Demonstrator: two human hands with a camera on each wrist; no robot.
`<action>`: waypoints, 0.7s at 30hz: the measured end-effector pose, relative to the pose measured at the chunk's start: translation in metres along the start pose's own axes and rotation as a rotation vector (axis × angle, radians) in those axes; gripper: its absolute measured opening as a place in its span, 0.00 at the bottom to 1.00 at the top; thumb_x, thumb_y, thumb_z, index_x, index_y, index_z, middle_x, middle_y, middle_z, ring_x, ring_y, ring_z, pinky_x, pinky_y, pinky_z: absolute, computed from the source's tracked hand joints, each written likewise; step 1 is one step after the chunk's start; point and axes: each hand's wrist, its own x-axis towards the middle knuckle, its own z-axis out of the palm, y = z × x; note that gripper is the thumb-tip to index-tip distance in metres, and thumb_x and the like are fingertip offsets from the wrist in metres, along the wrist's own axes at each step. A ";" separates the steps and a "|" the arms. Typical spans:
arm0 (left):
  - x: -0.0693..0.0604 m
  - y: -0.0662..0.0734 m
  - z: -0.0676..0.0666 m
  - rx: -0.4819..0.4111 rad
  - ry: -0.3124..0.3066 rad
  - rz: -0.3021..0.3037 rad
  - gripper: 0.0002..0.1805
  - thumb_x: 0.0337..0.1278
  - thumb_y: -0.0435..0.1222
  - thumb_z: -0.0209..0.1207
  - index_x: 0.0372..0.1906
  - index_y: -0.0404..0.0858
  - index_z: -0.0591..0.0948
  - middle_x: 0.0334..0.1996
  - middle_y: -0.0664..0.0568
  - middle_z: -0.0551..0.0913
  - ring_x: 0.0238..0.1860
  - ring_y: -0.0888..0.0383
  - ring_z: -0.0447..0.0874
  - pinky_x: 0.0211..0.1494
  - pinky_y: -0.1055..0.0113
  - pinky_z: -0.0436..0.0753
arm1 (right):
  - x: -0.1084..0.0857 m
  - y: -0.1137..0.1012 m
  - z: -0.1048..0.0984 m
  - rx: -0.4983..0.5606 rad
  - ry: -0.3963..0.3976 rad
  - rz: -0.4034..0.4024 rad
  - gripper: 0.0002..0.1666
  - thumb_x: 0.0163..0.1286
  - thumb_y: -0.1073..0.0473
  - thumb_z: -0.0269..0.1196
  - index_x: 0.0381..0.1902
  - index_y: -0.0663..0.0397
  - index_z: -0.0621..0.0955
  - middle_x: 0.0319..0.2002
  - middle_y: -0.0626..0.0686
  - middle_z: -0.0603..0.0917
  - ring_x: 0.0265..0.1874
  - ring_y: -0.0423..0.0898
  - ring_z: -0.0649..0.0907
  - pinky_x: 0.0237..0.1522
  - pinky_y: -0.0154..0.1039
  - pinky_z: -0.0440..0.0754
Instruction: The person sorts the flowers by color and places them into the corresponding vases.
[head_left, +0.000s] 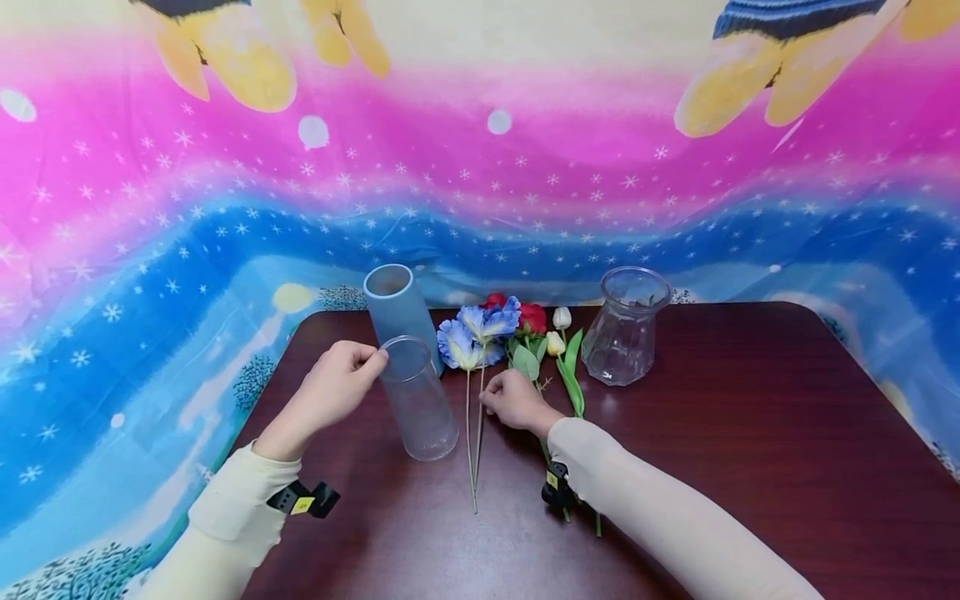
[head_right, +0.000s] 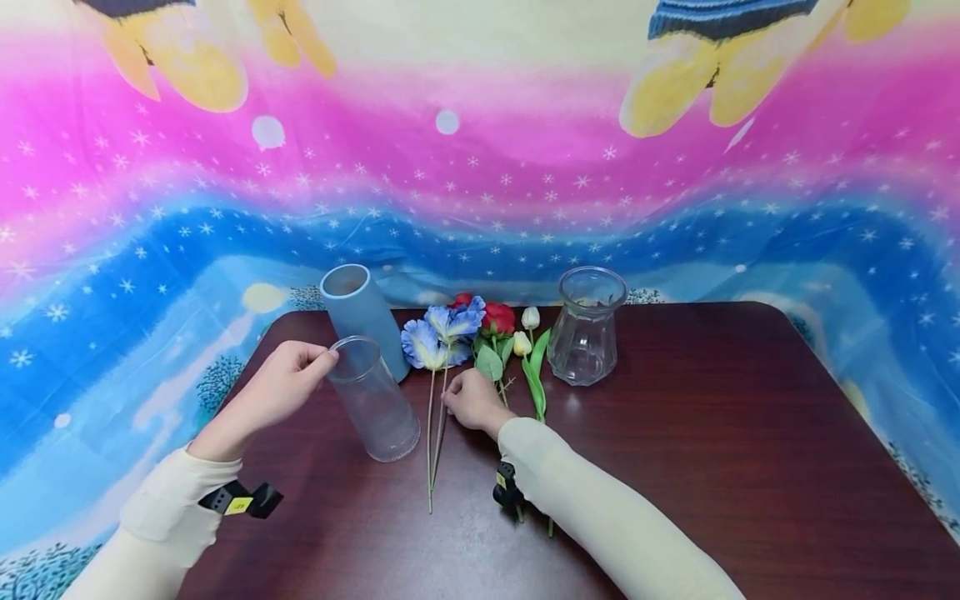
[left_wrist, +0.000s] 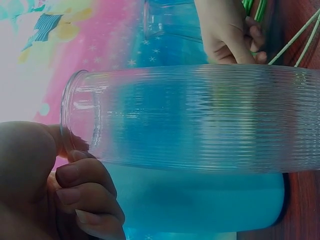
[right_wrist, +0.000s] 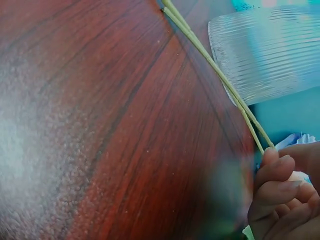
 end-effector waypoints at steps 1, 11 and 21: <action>0.000 0.000 0.000 -0.001 0.001 0.000 0.27 0.75 0.42 0.51 0.14 0.43 0.63 0.12 0.56 0.58 0.15 0.56 0.57 0.20 0.67 0.58 | 0.000 0.000 0.000 0.017 -0.002 0.008 0.18 0.73 0.62 0.60 0.23 0.63 0.84 0.22 0.58 0.85 0.14 0.38 0.72 0.23 0.31 0.69; 0.001 0.000 0.002 -0.012 0.009 0.016 0.27 0.75 0.42 0.50 0.14 0.43 0.64 0.12 0.56 0.58 0.15 0.57 0.58 0.20 0.67 0.59 | 0.002 0.004 0.005 0.065 0.011 0.035 0.17 0.71 0.62 0.62 0.21 0.63 0.85 0.17 0.53 0.82 0.11 0.37 0.71 0.19 0.30 0.68; -0.001 -0.002 0.002 -0.029 0.007 0.003 0.27 0.75 0.41 0.50 0.14 0.42 0.63 0.12 0.56 0.58 0.14 0.57 0.57 0.19 0.67 0.60 | -0.008 -0.006 -0.002 0.212 0.032 0.078 0.16 0.72 0.63 0.61 0.22 0.61 0.82 0.15 0.50 0.77 0.12 0.39 0.72 0.20 0.32 0.69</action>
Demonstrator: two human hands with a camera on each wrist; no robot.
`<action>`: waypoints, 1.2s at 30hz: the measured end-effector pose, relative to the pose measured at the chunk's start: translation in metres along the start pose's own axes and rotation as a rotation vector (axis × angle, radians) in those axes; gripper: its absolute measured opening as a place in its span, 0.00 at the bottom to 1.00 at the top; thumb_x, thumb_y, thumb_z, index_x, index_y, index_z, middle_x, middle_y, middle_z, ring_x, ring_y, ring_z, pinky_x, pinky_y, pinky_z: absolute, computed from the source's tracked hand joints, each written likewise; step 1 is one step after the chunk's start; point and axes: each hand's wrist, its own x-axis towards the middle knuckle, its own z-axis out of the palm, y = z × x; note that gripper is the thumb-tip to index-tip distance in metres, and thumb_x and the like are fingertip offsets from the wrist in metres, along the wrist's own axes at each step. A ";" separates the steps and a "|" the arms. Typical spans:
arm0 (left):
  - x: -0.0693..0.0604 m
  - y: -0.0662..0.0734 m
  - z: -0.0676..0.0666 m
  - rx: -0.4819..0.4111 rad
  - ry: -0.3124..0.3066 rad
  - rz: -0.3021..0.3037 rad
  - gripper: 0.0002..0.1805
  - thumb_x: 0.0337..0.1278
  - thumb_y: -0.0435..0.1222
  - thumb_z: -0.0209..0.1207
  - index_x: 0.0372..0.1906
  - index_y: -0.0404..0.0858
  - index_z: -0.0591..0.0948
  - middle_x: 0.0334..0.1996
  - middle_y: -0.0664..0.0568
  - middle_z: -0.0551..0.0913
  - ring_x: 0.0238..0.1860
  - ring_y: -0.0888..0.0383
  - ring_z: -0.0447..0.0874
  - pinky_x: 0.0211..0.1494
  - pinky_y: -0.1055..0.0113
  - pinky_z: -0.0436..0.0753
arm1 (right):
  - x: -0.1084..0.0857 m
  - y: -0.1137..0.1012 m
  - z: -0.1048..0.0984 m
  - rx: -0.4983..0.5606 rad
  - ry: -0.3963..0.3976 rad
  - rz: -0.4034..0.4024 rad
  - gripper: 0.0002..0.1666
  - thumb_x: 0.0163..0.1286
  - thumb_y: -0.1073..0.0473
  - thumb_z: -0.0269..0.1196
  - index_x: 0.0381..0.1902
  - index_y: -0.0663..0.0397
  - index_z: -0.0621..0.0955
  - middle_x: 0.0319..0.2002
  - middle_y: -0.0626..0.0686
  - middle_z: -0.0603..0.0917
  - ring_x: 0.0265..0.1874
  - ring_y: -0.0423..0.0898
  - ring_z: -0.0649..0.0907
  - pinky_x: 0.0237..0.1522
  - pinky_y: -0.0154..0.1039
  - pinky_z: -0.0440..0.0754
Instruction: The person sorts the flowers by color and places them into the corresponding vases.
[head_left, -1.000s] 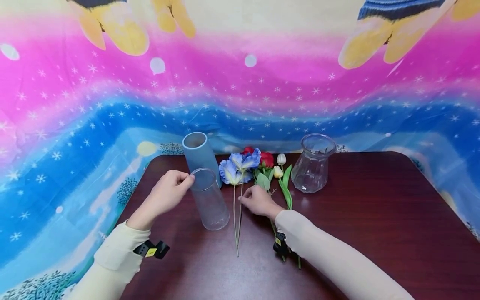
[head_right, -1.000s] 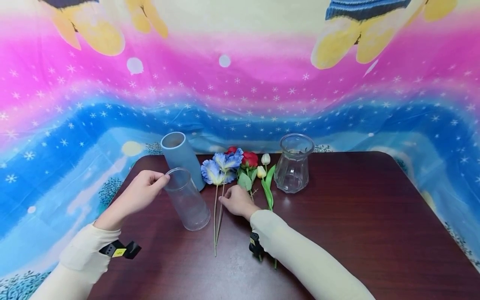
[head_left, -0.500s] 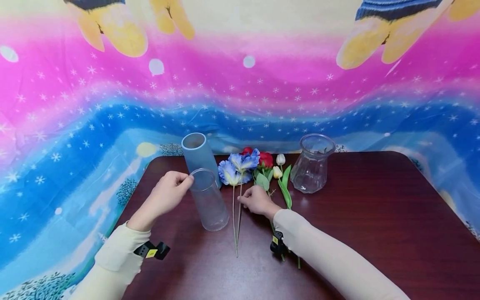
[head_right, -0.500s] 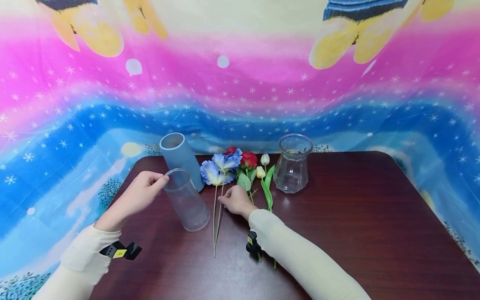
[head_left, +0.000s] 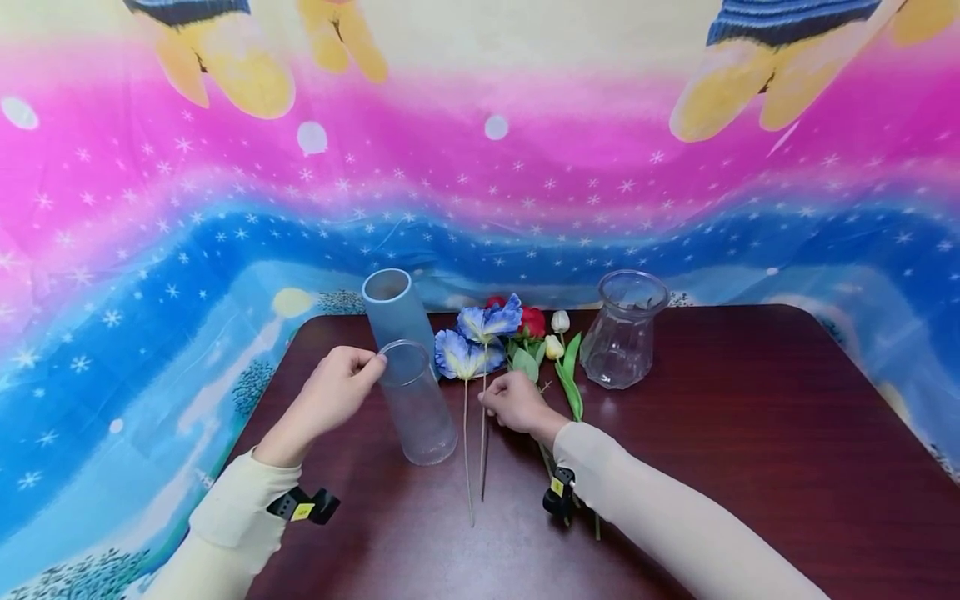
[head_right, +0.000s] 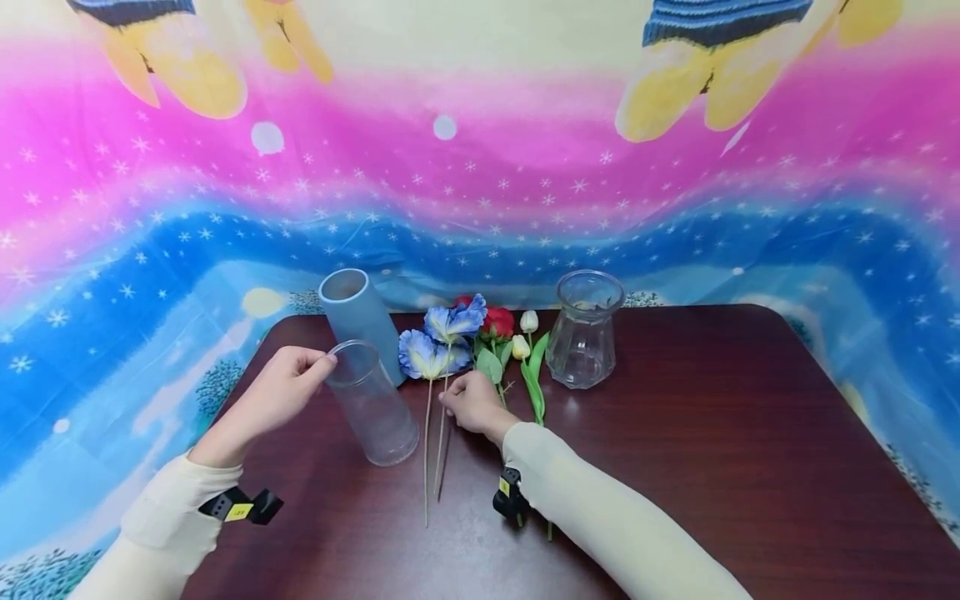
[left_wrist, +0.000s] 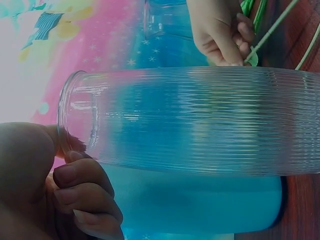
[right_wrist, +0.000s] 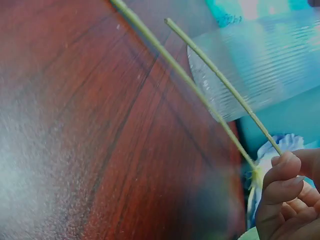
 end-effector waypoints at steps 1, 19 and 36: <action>0.000 0.000 0.000 0.000 -0.001 0.000 0.27 0.75 0.41 0.50 0.14 0.42 0.63 0.12 0.56 0.58 0.14 0.57 0.57 0.19 0.67 0.60 | -0.002 -0.002 0.000 0.007 -0.001 -0.001 0.16 0.72 0.63 0.61 0.22 0.61 0.81 0.15 0.51 0.77 0.12 0.39 0.71 0.20 0.32 0.69; -0.002 -0.001 0.000 -0.011 0.006 0.000 0.27 0.76 0.41 0.50 0.14 0.42 0.63 0.12 0.56 0.58 0.14 0.57 0.57 0.19 0.67 0.59 | -0.032 -0.029 -0.017 -0.077 0.048 -0.191 0.12 0.72 0.61 0.62 0.28 0.60 0.84 0.24 0.63 0.85 0.17 0.38 0.74 0.23 0.33 0.71; -0.001 0.001 0.001 -0.013 0.009 0.015 0.27 0.76 0.40 0.49 0.14 0.42 0.64 0.12 0.56 0.59 0.15 0.57 0.58 0.20 0.67 0.60 | -0.054 -0.067 -0.036 -0.135 0.122 -0.305 0.11 0.71 0.61 0.64 0.27 0.57 0.84 0.21 0.51 0.83 0.18 0.38 0.72 0.23 0.32 0.68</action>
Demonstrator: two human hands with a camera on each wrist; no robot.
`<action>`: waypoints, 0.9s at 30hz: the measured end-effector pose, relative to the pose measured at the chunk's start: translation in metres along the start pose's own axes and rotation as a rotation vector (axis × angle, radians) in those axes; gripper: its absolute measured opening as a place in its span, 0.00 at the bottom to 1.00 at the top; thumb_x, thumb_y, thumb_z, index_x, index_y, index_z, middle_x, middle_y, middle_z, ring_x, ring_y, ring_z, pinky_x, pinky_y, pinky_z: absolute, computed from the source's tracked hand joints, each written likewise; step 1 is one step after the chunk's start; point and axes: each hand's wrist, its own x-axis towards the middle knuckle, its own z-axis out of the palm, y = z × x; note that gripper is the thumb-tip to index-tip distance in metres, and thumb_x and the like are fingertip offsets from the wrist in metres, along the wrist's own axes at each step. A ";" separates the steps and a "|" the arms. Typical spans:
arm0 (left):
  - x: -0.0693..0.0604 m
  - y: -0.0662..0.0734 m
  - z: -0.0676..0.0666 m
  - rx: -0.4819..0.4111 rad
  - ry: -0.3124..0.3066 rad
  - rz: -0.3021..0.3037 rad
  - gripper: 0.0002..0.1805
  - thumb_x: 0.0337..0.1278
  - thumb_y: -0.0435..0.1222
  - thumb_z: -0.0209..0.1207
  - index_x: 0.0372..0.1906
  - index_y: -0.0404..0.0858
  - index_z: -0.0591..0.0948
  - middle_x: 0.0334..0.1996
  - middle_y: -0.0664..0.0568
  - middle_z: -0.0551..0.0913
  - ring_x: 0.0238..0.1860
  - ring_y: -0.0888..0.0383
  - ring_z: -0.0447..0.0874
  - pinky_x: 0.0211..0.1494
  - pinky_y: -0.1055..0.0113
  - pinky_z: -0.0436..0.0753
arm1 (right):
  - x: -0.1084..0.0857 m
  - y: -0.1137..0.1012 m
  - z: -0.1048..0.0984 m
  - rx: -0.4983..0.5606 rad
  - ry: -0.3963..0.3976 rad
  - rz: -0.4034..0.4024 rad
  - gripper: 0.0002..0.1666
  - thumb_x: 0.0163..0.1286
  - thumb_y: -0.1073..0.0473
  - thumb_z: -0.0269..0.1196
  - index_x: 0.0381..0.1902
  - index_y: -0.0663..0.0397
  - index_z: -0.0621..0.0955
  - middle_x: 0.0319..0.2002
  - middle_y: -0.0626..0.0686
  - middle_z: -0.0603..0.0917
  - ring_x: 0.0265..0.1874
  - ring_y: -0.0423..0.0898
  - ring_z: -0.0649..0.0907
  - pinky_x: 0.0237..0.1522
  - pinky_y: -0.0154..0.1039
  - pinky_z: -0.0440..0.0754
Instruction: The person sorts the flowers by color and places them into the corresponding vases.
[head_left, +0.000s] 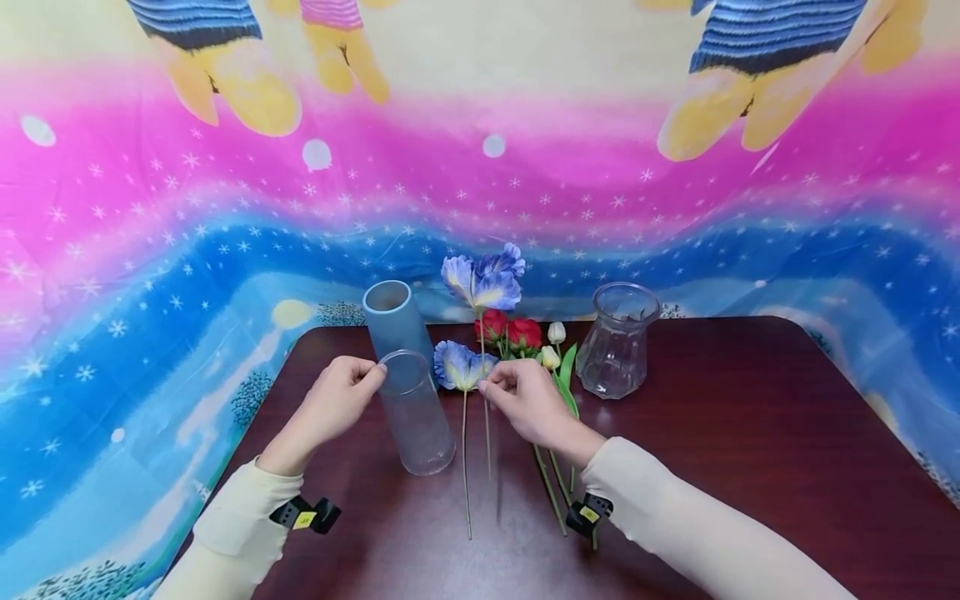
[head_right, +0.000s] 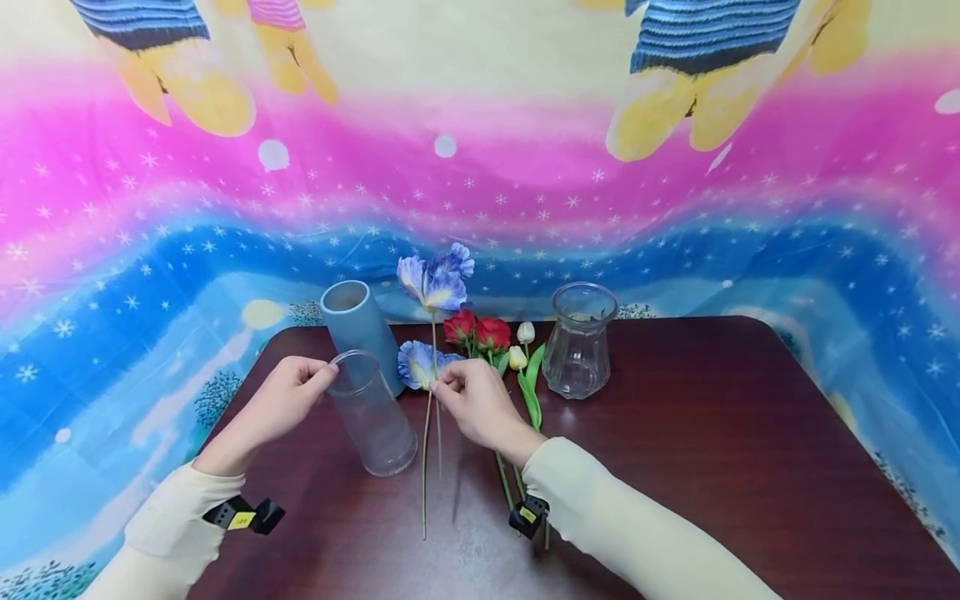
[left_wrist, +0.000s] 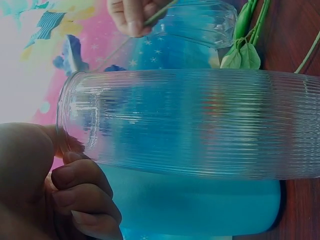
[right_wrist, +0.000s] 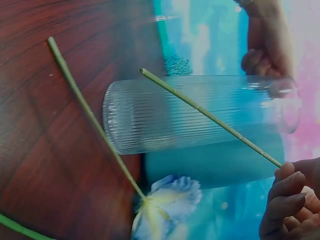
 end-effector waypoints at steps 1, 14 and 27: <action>0.000 0.000 0.000 -0.002 0.002 -0.003 0.27 0.76 0.40 0.49 0.14 0.42 0.64 0.12 0.56 0.59 0.15 0.57 0.58 0.20 0.67 0.60 | 0.000 -0.002 -0.001 0.003 0.003 -0.007 0.11 0.71 0.61 0.64 0.27 0.58 0.84 0.21 0.52 0.83 0.18 0.38 0.73 0.23 0.32 0.67; 0.000 0.000 0.002 -0.011 0.004 0.005 0.26 0.75 0.40 0.49 0.14 0.42 0.65 0.12 0.55 0.59 0.15 0.57 0.59 0.20 0.67 0.60 | 0.003 -0.027 -0.018 -0.041 0.062 -0.090 0.09 0.71 0.60 0.64 0.29 0.52 0.86 0.23 0.53 0.84 0.19 0.38 0.76 0.25 0.34 0.73; 0.001 -0.002 0.002 -0.015 0.002 0.006 0.27 0.76 0.40 0.49 0.14 0.42 0.65 0.12 0.55 0.59 0.15 0.56 0.59 0.20 0.67 0.61 | 0.012 -0.056 -0.030 -0.015 0.087 -0.164 0.08 0.73 0.59 0.63 0.35 0.53 0.87 0.24 0.51 0.83 0.22 0.44 0.77 0.28 0.35 0.74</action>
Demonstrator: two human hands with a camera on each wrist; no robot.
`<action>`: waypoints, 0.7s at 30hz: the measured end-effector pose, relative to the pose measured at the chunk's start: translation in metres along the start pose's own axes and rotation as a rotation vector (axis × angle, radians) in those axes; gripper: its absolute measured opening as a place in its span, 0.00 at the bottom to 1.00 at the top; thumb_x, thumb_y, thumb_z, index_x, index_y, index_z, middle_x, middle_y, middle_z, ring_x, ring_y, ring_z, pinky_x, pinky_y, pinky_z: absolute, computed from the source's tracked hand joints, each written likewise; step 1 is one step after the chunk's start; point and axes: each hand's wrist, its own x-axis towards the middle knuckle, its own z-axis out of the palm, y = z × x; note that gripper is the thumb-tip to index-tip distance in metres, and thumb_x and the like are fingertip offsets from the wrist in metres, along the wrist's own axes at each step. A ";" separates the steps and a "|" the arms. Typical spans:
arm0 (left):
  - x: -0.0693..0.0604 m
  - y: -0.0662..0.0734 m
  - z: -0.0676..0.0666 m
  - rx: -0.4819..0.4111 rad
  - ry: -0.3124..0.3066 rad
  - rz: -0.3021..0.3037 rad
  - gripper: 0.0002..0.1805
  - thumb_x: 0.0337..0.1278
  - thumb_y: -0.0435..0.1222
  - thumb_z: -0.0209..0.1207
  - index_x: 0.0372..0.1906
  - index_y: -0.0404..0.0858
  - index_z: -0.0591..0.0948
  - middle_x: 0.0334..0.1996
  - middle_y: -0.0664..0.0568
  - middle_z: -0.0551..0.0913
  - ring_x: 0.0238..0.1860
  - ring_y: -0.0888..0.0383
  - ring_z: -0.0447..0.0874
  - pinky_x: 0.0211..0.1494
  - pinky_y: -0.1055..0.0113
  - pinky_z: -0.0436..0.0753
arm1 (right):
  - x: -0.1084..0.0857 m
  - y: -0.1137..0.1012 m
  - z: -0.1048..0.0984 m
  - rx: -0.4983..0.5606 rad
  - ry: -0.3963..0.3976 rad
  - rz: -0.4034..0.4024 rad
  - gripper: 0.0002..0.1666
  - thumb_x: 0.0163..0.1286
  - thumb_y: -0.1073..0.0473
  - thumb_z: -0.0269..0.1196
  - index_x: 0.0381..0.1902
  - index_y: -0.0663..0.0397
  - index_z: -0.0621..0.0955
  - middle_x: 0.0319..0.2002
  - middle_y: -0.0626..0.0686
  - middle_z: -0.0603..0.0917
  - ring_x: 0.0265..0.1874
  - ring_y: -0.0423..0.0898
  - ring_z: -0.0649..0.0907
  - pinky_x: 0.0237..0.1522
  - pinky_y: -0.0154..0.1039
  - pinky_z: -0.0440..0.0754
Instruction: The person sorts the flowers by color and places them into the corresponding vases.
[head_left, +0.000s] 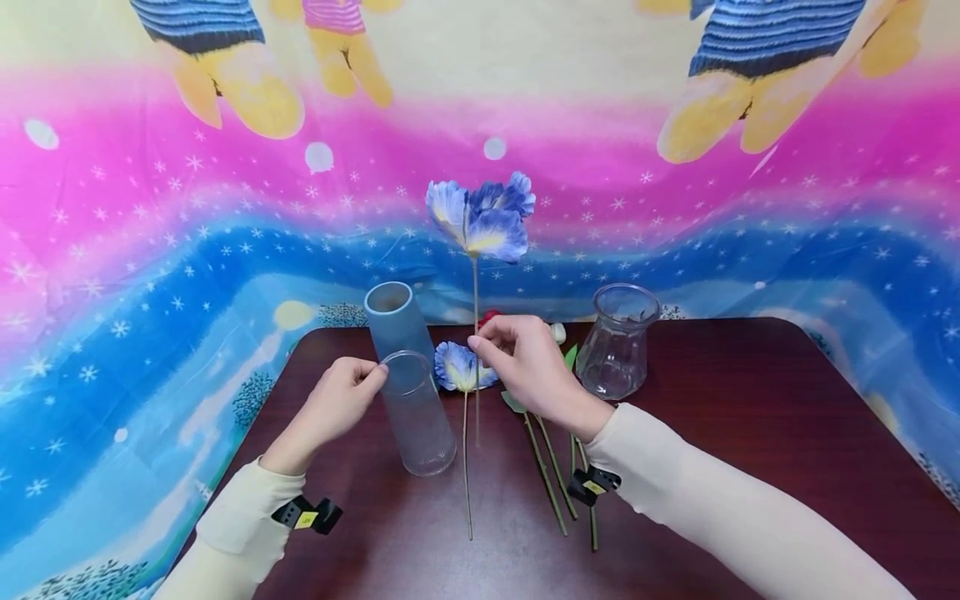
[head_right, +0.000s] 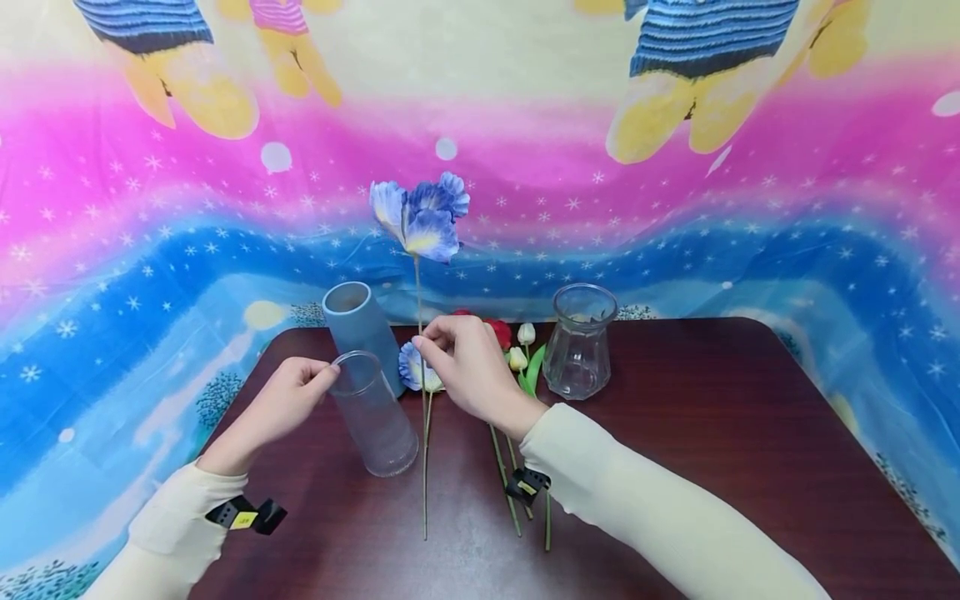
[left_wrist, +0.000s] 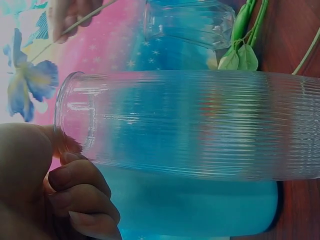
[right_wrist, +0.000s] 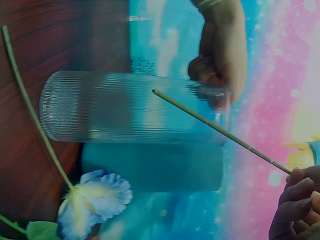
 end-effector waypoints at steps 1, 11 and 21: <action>0.000 0.000 0.000 -0.002 0.001 0.000 0.27 0.76 0.40 0.49 0.14 0.42 0.65 0.12 0.55 0.59 0.15 0.56 0.59 0.20 0.67 0.61 | 0.002 -0.002 0.000 0.004 0.009 -0.004 0.08 0.73 0.59 0.63 0.35 0.53 0.87 0.24 0.50 0.84 0.22 0.44 0.77 0.28 0.36 0.75; 0.002 -0.001 0.001 -0.005 0.007 0.004 0.27 0.76 0.40 0.49 0.14 0.42 0.64 0.12 0.56 0.58 0.14 0.57 0.57 0.20 0.67 0.60 | 0.017 -0.023 -0.003 0.039 0.079 -0.079 0.09 0.73 0.58 0.63 0.33 0.52 0.86 0.22 0.49 0.83 0.21 0.47 0.80 0.29 0.39 0.75; 0.003 -0.003 0.002 -0.005 0.017 0.021 0.27 0.75 0.39 0.49 0.13 0.42 0.64 0.12 0.56 0.57 0.14 0.58 0.56 0.20 0.67 0.59 | 0.028 -0.035 0.001 0.098 0.143 -0.111 0.09 0.74 0.56 0.63 0.37 0.53 0.86 0.23 0.51 0.81 0.21 0.47 0.75 0.29 0.40 0.74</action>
